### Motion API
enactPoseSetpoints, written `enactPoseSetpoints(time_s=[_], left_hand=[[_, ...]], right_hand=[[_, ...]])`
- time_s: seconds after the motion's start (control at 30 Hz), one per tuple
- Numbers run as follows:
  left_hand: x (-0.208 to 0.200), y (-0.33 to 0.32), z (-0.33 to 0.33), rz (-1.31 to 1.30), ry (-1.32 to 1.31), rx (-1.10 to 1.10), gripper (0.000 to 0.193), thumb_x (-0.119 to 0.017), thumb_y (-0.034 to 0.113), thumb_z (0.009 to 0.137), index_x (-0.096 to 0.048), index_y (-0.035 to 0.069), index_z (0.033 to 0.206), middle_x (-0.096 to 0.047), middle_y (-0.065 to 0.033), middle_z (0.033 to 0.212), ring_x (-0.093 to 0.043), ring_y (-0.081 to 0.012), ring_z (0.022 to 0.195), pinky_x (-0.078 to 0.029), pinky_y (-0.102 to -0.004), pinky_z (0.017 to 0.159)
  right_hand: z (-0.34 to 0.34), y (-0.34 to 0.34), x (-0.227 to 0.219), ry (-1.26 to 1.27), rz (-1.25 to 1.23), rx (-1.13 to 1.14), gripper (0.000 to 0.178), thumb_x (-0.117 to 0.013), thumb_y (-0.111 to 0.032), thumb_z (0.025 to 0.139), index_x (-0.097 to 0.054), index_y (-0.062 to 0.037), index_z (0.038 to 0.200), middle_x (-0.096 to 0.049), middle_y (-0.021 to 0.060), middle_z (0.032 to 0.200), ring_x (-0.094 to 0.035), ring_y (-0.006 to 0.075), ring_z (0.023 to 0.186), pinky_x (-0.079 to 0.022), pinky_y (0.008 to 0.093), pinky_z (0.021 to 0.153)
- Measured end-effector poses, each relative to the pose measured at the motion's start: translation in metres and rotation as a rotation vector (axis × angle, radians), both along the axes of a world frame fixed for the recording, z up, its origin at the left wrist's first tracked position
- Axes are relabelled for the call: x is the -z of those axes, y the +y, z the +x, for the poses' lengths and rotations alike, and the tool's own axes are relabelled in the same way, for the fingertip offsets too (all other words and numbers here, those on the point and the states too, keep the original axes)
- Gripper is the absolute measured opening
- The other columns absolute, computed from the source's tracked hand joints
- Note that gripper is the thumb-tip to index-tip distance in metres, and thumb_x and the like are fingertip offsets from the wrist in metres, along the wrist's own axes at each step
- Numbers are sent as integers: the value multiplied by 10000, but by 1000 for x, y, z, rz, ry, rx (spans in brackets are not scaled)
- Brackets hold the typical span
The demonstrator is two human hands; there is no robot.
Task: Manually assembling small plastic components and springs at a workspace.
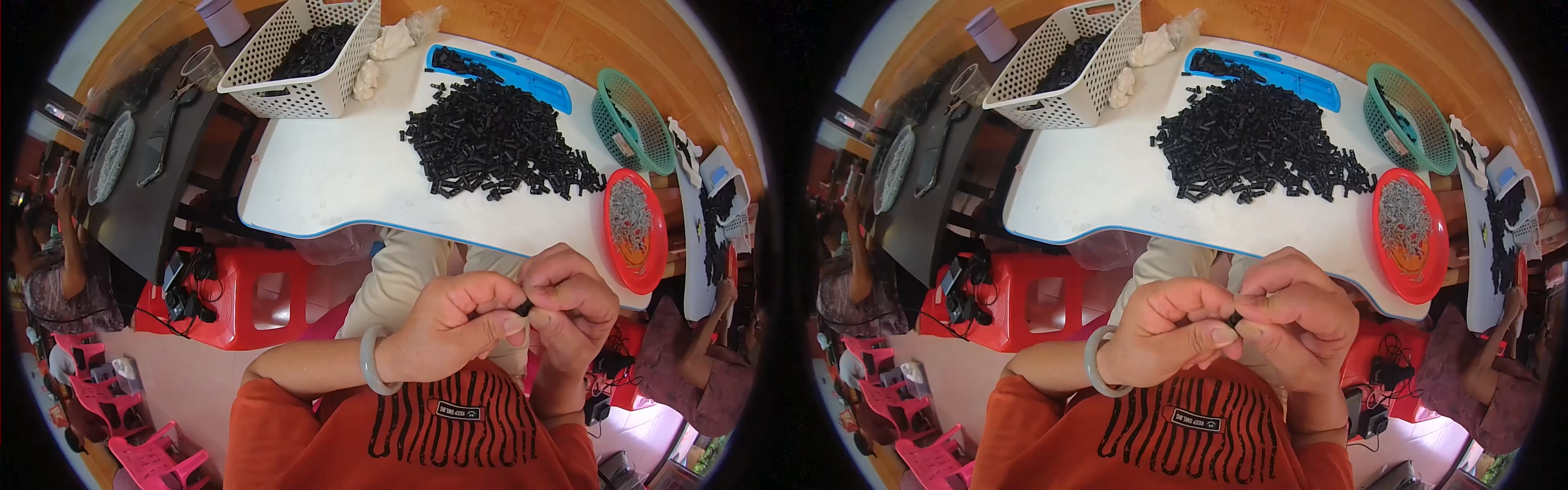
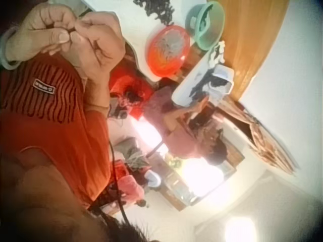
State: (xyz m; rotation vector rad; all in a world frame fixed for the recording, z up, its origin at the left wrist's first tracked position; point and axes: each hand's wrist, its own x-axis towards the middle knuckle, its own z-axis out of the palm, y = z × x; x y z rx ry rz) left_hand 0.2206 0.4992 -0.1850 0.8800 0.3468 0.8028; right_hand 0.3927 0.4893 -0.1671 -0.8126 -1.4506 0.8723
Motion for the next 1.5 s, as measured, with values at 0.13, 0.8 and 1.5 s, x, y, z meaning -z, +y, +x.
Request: enactPoseSetpoints(time_s=[0.13, 0.8, 1.5], left_hand=[[1, 3, 5, -158, -98, 58, 148, -521, 40, 961, -551, -29, 1089, -647, -73, 812, -472, -42, 542, -396, -190, 503], [10, 23, 23, 409, 152, -298, 203, -659, -12, 855, -639, 5, 1056, -560, -39, 1003, -486, -58, 751, -392, -171, 631], [-29, 6, 8, 574, 300, -372, 152, -690, 3, 802, -681, 16, 953, -563, -71, 974, -557, -178, 896, -455, -280, 776]], right_hand=[[4, 6, 9, -10, 143, -1, 128, -734, -57, 740, -646, -4, 817, -617, 104, 829, -558, 196, 752, -439, 291, 648], [10, -5, 24, 370, -399, -13, 361, -650, -349, 869, -620, 4, 795, -543, 1, 705, -465, 72, 650, -350, 230, 569], [-12, -13, 0, 641, -657, -161, 146, -635, -112, 719, -618, 32, 707, -550, 44, 609, -474, 105, 531, -368, 248, 499]])
